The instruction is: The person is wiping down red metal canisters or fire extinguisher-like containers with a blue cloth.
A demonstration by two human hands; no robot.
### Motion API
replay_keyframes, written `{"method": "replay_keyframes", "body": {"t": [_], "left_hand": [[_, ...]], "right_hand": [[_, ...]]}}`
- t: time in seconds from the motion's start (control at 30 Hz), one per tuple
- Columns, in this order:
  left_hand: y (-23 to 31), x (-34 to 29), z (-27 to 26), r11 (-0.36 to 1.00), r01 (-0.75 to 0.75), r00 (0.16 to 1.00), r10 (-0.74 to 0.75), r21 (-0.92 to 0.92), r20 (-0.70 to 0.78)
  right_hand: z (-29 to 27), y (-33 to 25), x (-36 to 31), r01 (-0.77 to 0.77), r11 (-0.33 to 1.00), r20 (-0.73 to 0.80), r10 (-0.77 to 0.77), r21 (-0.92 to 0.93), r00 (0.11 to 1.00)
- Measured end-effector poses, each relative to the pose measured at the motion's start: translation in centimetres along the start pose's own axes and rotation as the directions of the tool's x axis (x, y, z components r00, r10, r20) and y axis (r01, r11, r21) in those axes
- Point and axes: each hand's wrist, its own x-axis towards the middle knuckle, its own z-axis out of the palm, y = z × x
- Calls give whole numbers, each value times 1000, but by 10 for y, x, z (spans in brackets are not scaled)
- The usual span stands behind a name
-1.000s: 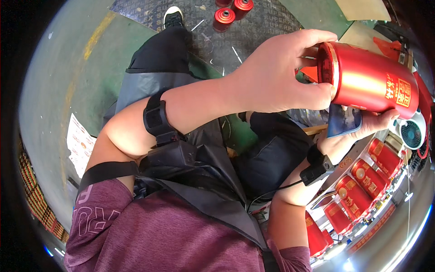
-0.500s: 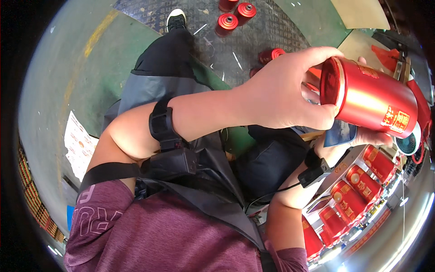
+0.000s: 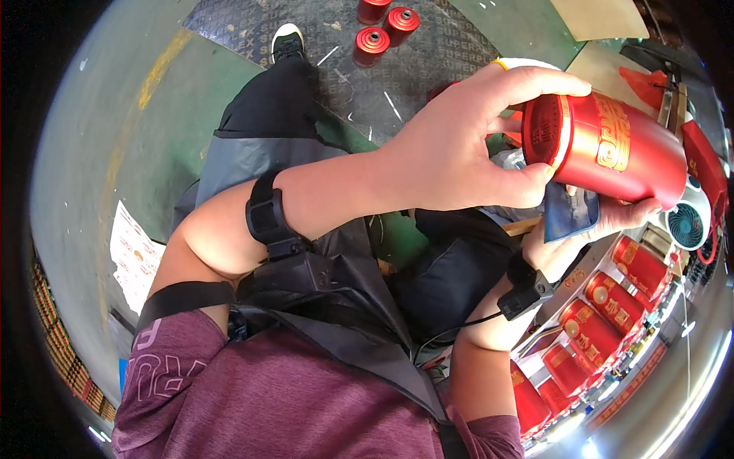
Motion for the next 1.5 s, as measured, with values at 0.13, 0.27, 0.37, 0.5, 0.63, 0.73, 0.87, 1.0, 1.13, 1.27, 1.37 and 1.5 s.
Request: {"method": "replay_keyframes", "body": {"t": [0.13, 0.27, 0.37, 0.5, 0.63, 0.73, 0.87, 1.0, 1.13, 1.27, 1.37, 1.5], "left_hand": [[3, 1, 3, 984, 111, 994, -110, -140, 15], [7, -2, 2, 952, 201, 980, -196, -230, 46], [12, -1, 0, 911, 280, 960, -268, -303, 83], [24, 1, -2, 850, 392, 920, -353, -351, 172], [18, -2, 2, 943, 221, 975, -212, -247, 64], [9, 0, -2, 994, -60, 998, 61, 93, -7], [6, 3, -3, 926, -216, 975, 224, 309, 12], [0, 2, -1, 952, -177, 982, 187, 250, -14], [0, 1, 0, 999, -41, 999, 42, 33, -32], [-2, 2, 0, 996, 23, 999, -25, -82, -27], [-1, 2, 0, 987, 72, 997, -76, -146, -16], [-1, 2, 0, 971, 124, 992, -126, -204, 4]], "right_hand": [[0, 1, 1, 137, 984, -80, -147, -112, 986], [-6, 1, 4, 142, 987, -49, -146, -72, 988], [-16, -1, 9, 70, 997, 39, -71, 30, 997], [-16, 2, 10, 30, 995, 178, -47, 95, 983], [-1, 8, 3, -47, 987, 298, -2, 156, 955], [12, 9, -12, 93, 991, 112, -82, -96, 990], [12, 4, -12, 28, 982, 32, -22, -188, 999], [8, 1, -7, 55, 975, 3, -56, -217, 998], [-2, 0, 0, 2, 997, 24, 0, -74, 1000], [6, -2, -1, 9, 991, -3, -10, -132, 1000], [2, -3, 3, 19, 986, -15, -22, -165, 1000], [1, -2, 5, -14, 993, -24, 11, -119, 1000]]}}
